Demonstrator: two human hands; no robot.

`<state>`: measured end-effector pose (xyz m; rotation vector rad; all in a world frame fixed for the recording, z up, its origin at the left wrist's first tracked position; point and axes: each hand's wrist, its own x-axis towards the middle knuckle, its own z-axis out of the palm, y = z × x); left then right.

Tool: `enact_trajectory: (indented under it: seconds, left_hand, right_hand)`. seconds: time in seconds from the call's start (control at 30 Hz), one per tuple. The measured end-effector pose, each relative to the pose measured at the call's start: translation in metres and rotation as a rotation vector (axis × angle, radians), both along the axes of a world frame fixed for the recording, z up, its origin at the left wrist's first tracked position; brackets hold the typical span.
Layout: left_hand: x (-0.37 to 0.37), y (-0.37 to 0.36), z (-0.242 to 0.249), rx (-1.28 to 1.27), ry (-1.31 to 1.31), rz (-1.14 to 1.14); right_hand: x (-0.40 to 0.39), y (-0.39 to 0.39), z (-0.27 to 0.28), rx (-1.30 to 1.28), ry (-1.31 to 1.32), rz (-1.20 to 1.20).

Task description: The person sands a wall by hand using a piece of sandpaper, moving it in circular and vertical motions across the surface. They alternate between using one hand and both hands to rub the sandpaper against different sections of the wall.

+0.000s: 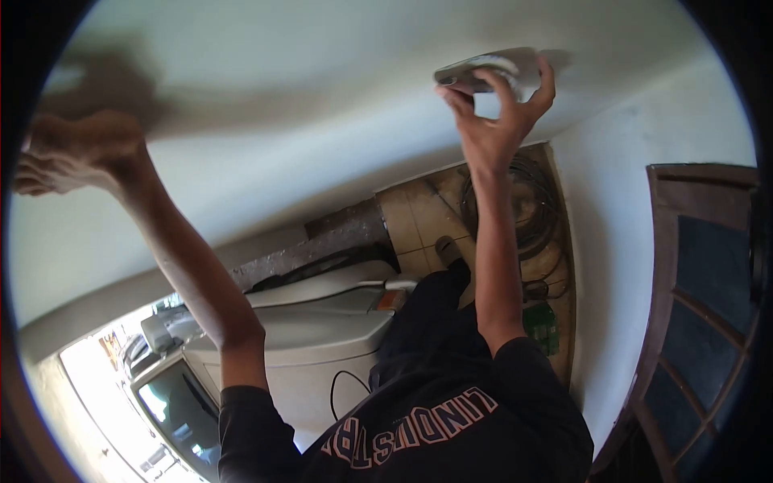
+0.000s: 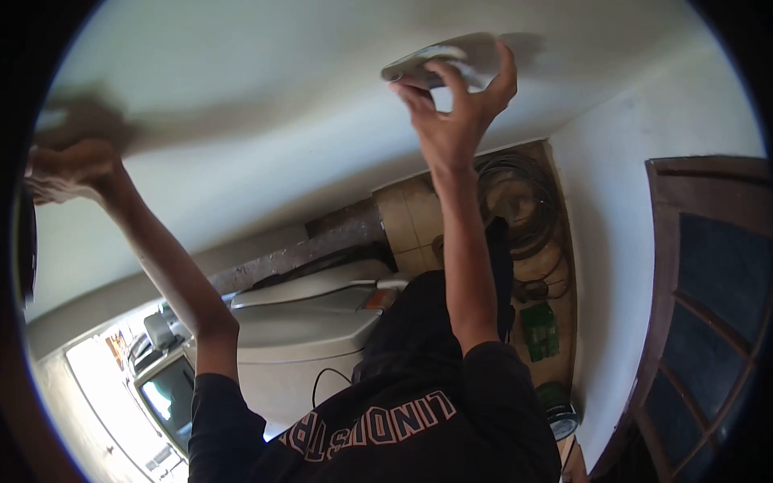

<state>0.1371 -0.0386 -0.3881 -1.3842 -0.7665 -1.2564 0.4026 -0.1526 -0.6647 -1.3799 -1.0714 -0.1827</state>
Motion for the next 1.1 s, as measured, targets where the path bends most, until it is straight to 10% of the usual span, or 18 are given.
enact_trajectory:
  seconds: [0.47,1.0,1.1]
  left_hand:
    - [-0.078,0.028,0.023,0.136,0.327,0.222]
    - [0.0,-0.013,0.003,-0.261,0.087,-0.062]
    - [0.003,-0.017,0.0,-0.286,0.074,-0.065]
  right_hand:
    - [0.005,0.013,-0.029,0.133,0.28,-0.134]
    - [-0.03,0.001,-0.016,0.153,0.258,-0.045]
    - [-0.015,-0.002,0.001,0.128,0.768,-0.02]
